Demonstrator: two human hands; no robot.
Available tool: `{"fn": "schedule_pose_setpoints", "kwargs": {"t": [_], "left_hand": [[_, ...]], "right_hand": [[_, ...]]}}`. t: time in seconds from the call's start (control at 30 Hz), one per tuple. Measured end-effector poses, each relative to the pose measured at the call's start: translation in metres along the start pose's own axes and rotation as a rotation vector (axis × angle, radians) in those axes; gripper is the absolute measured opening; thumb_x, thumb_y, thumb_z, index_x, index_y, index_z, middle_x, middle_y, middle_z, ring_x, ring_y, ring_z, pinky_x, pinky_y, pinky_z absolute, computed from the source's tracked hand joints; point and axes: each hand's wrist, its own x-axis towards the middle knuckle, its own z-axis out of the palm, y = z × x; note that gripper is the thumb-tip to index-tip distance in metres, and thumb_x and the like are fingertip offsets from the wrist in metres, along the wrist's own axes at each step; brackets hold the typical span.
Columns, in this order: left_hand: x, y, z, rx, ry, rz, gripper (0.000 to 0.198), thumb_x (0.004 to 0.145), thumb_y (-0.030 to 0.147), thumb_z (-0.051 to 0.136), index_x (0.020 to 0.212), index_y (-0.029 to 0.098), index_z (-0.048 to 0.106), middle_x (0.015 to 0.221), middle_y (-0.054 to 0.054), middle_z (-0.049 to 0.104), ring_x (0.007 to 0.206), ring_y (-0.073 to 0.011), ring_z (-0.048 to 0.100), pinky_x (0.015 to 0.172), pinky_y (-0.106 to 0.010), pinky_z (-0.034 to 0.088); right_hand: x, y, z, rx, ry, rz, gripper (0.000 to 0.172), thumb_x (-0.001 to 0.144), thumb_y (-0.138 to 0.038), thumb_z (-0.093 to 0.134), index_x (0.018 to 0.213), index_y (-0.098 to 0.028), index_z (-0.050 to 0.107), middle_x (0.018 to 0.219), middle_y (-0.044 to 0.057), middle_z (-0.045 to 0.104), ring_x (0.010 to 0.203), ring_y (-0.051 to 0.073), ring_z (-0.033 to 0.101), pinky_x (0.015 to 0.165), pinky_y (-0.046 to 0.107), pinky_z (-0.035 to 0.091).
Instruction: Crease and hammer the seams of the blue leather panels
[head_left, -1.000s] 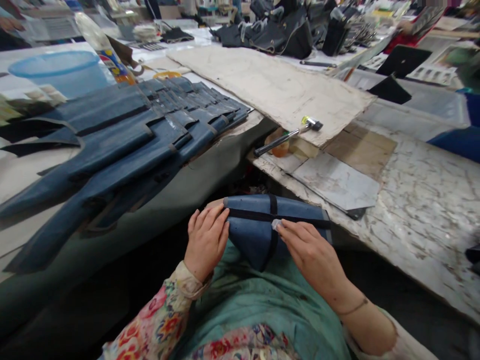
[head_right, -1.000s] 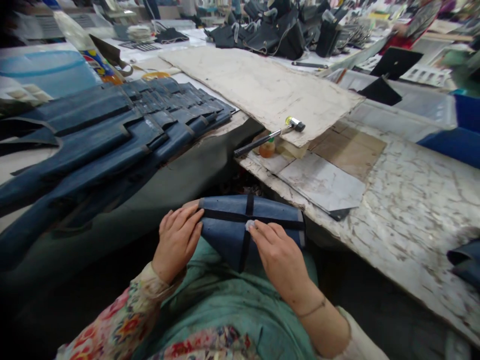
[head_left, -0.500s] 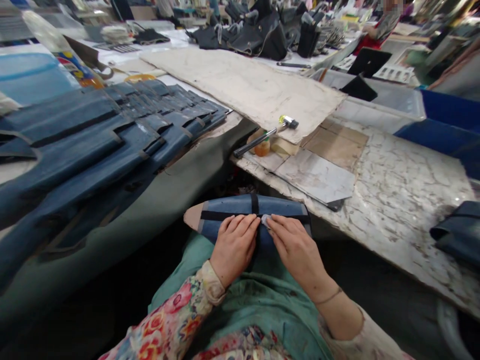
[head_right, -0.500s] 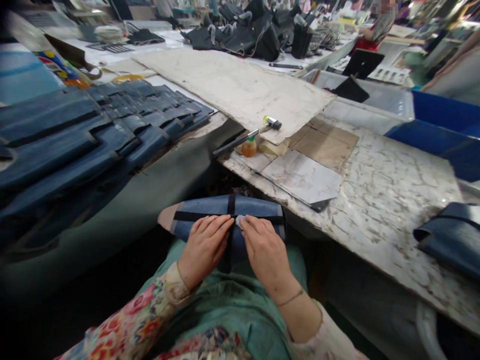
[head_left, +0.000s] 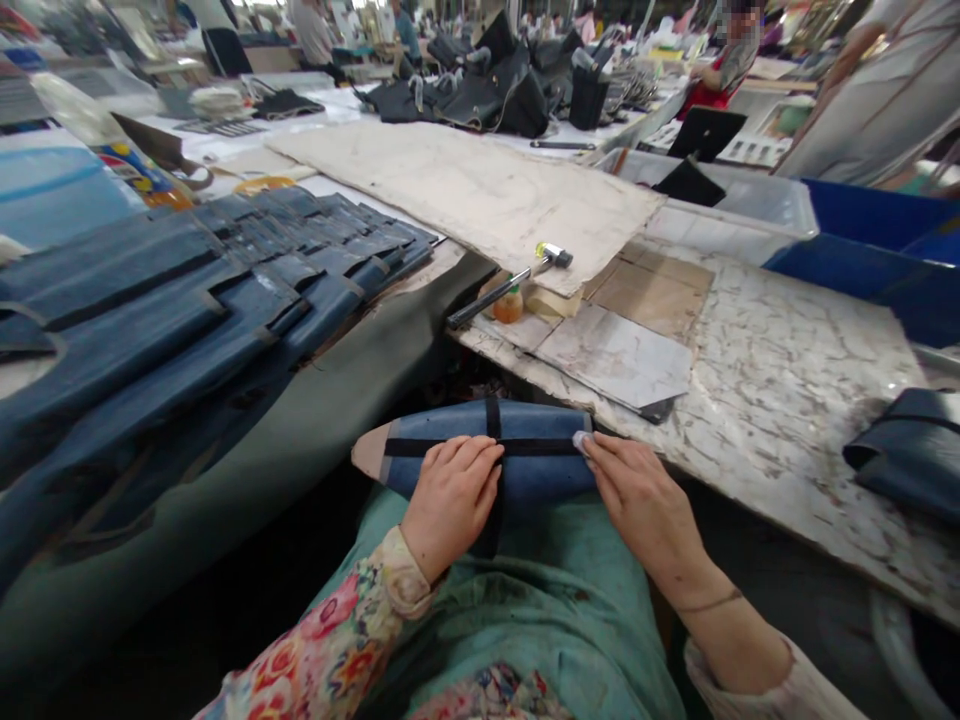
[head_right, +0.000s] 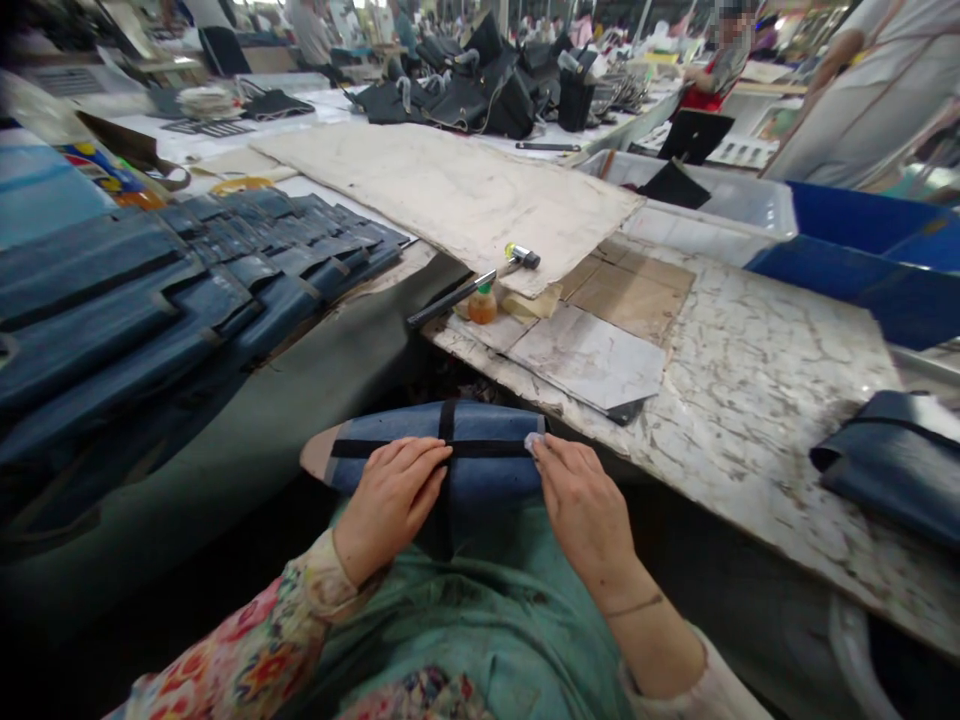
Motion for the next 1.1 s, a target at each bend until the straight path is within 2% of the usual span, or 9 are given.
{"fn": "schedule_pose_setpoints", "kwargs": {"t": [0.1,0.17,0.37,0.5,0.63,0.77,0.87,0.97,1.1], "left_hand": [[0.024,-0.004,-0.011,-0.043,-0.105,0.05,0.022,0.09,0.024,0.043,0.095,0.018,0.063,0.096,-0.005,0.065,0.089,-0.0177,0.058,0.082,-0.033,0.046],[0.047,-0.008,-0.018,-0.05,-0.133,0.091,0.022,0.089,0.024,0.043,0.098,0.017,0.061,0.093,-0.004,0.065,0.087,-0.0165,0.059,0.082,-0.03,0.047],[0.144,-0.024,-0.032,0.101,-0.004,0.101,0.037,0.086,0.023,0.045,0.121,0.012,0.05,0.12,-0.01,0.056,0.112,-0.0209,0.049,0.101,-0.034,0.036],[0.203,-0.038,-0.023,0.066,-0.039,-0.201,0.045,0.083,0.023,0.048,0.126,0.015,0.044,0.13,-0.012,0.046,0.122,-0.0262,0.04,0.103,-0.039,0.031],[0.231,-0.052,0.005,-0.052,-0.127,-0.421,0.032,0.08,0.018,0.049,0.112,0.012,0.053,0.114,-0.016,0.057,0.109,-0.0259,0.053,0.093,-0.035,0.039],[0.225,-0.051,0.02,-0.207,-0.153,-0.551,0.022,0.085,0.024,0.044,0.099,0.011,0.055,0.091,-0.013,0.062,0.086,-0.0209,0.061,0.075,-0.028,0.046],[0.199,-0.045,0.007,-0.362,-0.188,-0.577,0.03,0.091,0.035,0.033,0.096,0.012,0.052,0.071,-0.004,0.056,0.059,-0.0116,0.055,0.055,-0.022,0.043],[0.152,-0.042,-0.021,-0.506,-0.247,-0.55,0.036,0.093,0.042,0.026,0.097,0.015,0.049,0.062,0.004,0.044,0.044,-0.0047,0.041,0.043,-0.016,0.033],[0.069,-0.043,-0.056,-0.606,-0.384,-0.551,0.035,0.085,0.05,0.04,0.084,0.016,0.051,0.053,0.007,0.038,0.037,-0.0048,0.033,0.035,-0.016,0.027]], "right_hand": [[0.0,-0.004,0.001,-0.002,0.022,0.011,0.03,0.089,-0.021,0.044,0.115,-0.016,0.059,0.11,0.009,0.062,0.103,0.022,0.055,0.091,0.04,0.047],[-0.001,-0.005,0.003,0.005,0.044,0.014,0.03,0.09,-0.021,0.043,0.115,-0.016,0.059,0.11,0.009,0.062,0.102,0.021,0.055,0.09,0.039,0.048],[-0.004,-0.001,0.013,0.033,0.078,0.029,0.03,0.091,-0.023,0.041,0.116,-0.017,0.058,0.111,0.008,0.062,0.101,0.02,0.056,0.09,0.036,0.048],[-0.007,0.001,0.017,0.039,0.092,0.035,0.032,0.092,-0.023,0.04,0.118,-0.018,0.056,0.112,0.007,0.061,0.101,0.02,0.055,0.091,0.036,0.048],[-0.007,0.002,0.018,0.029,0.109,0.024,0.032,0.091,-0.022,0.04,0.118,-0.019,0.057,0.112,0.007,0.061,0.101,0.02,0.055,0.091,0.036,0.048],[-0.006,0.001,0.017,0.034,0.12,0.018,0.032,0.091,-0.021,0.041,0.118,-0.018,0.058,0.111,0.007,0.062,0.101,0.02,0.056,0.09,0.035,0.049],[-0.005,0.001,0.016,0.038,0.126,0.024,0.031,0.091,-0.022,0.041,0.116,-0.017,0.059,0.11,0.008,0.062,0.101,0.019,0.056,0.09,0.035,0.049],[-0.007,-0.002,0.013,0.017,0.111,0.016,0.031,0.091,-0.022,0.043,0.116,-0.016,0.059,0.11,0.009,0.062,0.101,0.02,0.055,0.092,0.037,0.047],[-0.016,-0.009,0.009,0.011,0.086,-0.019,0.031,0.091,-0.02,0.043,0.117,-0.016,0.058,0.112,0.009,0.062,0.102,0.021,0.055,0.092,0.037,0.047]]}}
